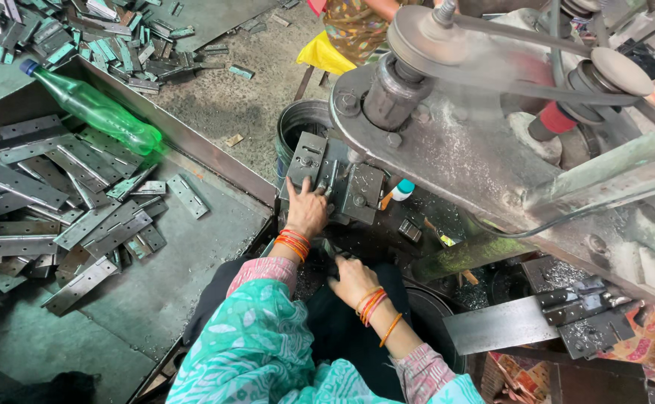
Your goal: The person sits on the floor and repeatedly places metal brackets into a manual punching machine, operates the lever to punch holes, and removes the finished pieces. The person handles the brackets one at a time and places them into a nearby bin.
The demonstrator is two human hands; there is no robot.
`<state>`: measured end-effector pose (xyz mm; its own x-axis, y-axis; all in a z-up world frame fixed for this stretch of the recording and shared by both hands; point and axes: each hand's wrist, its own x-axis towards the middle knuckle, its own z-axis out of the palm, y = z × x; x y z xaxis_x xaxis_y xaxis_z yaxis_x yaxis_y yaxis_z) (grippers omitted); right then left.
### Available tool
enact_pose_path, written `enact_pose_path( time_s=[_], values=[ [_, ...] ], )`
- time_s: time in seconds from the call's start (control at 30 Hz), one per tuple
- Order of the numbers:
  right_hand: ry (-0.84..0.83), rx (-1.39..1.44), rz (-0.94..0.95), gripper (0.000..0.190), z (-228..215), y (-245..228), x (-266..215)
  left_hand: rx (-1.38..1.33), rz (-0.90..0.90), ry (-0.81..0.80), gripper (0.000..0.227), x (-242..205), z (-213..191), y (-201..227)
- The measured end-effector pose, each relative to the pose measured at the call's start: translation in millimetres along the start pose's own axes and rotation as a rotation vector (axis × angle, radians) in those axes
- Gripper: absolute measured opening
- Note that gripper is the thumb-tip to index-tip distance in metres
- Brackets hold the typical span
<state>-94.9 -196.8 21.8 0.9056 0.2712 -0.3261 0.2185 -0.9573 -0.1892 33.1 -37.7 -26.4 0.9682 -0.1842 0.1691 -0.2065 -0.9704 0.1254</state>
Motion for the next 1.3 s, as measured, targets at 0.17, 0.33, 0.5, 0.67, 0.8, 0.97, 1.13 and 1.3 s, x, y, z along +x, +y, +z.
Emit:
enact_pose_path(
  time_s=[0.17, 0.33, 0.5, 0.67, 0.8, 0.97, 1.13, 1.3],
  values=[
    [0.003, -0.004, 0.027, 0.058, 6, -1, -3, -0.002, -0.017, 0.015, 0.029, 14, 9, 3],
    [0.142, 0.07, 0.023, 0.079, 39, -2, -27, -0.046, -0.003, 0.049, 0.029, 20, 12, 0],
    [0.081, 0.079, 0.026, 0.076, 31, -2, -23, 0.007, 0.012, 0.099, 0.028, 17, 9, -1],
    [0.006, 0.033, 0.019, 0.047, -8, -2, 2, 0.059, 0.028, -0.037, 0.029, -2, -2, 7],
    [-0.004, 0.043, 0.029, 0.042, -14, -1, 17, 0.11, 0.052, -0.069, 0.03, -8, -13, 10],
    [0.086, 0.008, 0.037, 0.075, 49, 4, -17, 0.14, 0.07, -0.05, 0.031, -15, -14, 12],
    [0.064, 0.033, 0.051, 0.092, 103, 22, -21, 0.081, 0.063, -0.055, 0.03, -9, -21, 7],
    [0.095, 0.071, 0.036, 0.087, 98, 23, -29, 0.057, 0.057, 0.022, 0.027, -18, -2, 8]
  ],
)
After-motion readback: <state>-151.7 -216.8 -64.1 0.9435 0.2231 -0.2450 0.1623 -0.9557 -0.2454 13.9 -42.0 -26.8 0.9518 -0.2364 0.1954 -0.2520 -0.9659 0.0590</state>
